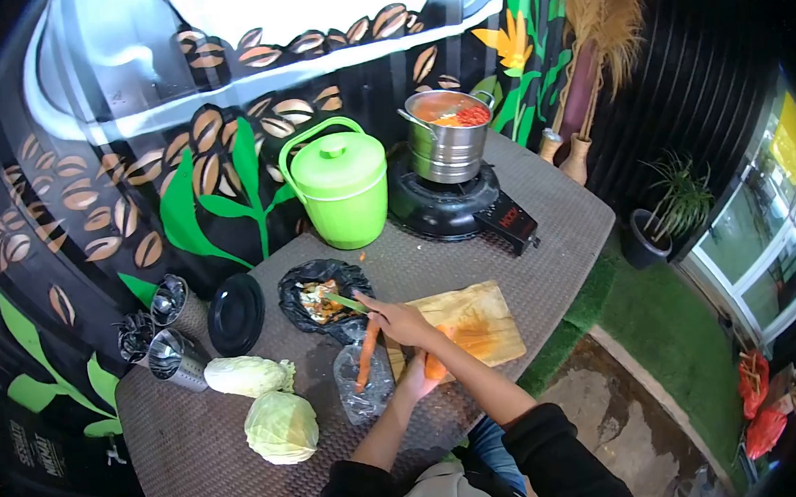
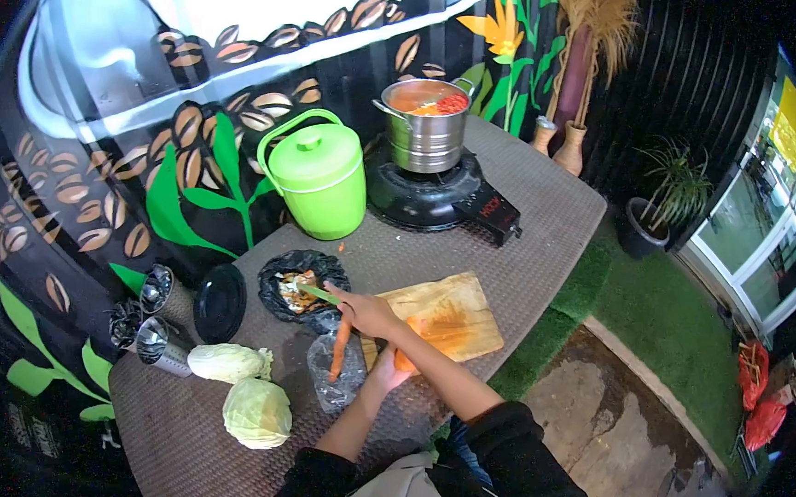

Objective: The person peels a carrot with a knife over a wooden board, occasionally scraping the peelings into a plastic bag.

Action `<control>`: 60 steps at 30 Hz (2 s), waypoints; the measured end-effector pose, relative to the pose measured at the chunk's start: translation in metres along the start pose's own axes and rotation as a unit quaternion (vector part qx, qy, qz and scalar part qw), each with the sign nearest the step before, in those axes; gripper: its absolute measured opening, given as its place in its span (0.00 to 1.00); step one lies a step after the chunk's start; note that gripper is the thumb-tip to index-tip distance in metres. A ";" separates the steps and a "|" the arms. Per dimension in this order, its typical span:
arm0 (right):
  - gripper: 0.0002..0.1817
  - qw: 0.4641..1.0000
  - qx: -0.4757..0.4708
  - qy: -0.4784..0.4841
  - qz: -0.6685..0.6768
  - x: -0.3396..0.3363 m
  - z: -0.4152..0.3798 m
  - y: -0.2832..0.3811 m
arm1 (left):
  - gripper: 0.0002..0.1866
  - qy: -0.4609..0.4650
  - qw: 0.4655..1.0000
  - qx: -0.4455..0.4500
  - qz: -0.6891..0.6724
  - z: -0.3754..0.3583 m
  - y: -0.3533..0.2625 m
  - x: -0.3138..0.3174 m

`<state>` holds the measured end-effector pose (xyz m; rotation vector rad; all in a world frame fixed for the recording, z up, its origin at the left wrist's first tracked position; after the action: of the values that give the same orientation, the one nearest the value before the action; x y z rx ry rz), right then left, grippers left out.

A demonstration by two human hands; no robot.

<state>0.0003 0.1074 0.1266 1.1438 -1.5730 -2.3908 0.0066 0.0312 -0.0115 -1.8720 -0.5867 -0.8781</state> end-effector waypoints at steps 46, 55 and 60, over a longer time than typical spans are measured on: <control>0.18 0.980 0.037 -0.133 -0.146 -0.035 -0.211 -0.017 | 0.27 0.042 0.998 0.007 0.054 0.003 -0.008 0.015; 0.23 0.982 0.053 -0.078 -0.162 -0.043 -0.205 -0.014 | 0.24 0.038 0.997 0.006 0.060 -0.004 -0.012 0.024; 0.25 0.980 0.058 -0.068 -0.176 -0.038 -0.203 -0.018 | 0.24 0.060 0.996 0.014 0.067 -0.005 -0.014 0.023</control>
<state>0.1570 -0.0237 0.0913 1.4147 -1.6938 -2.6773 0.0093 0.0337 0.0152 -1.7983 -0.3931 -0.8820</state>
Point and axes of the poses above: each hand's wrist, its own z-axis towards the middle knuckle, its own x-axis out of the palm, y = z × x, the point moved 3 cm from there along z, towards the middle knuckle, and after that the axes turned 10 degrees about z, right-handed, at the moved point
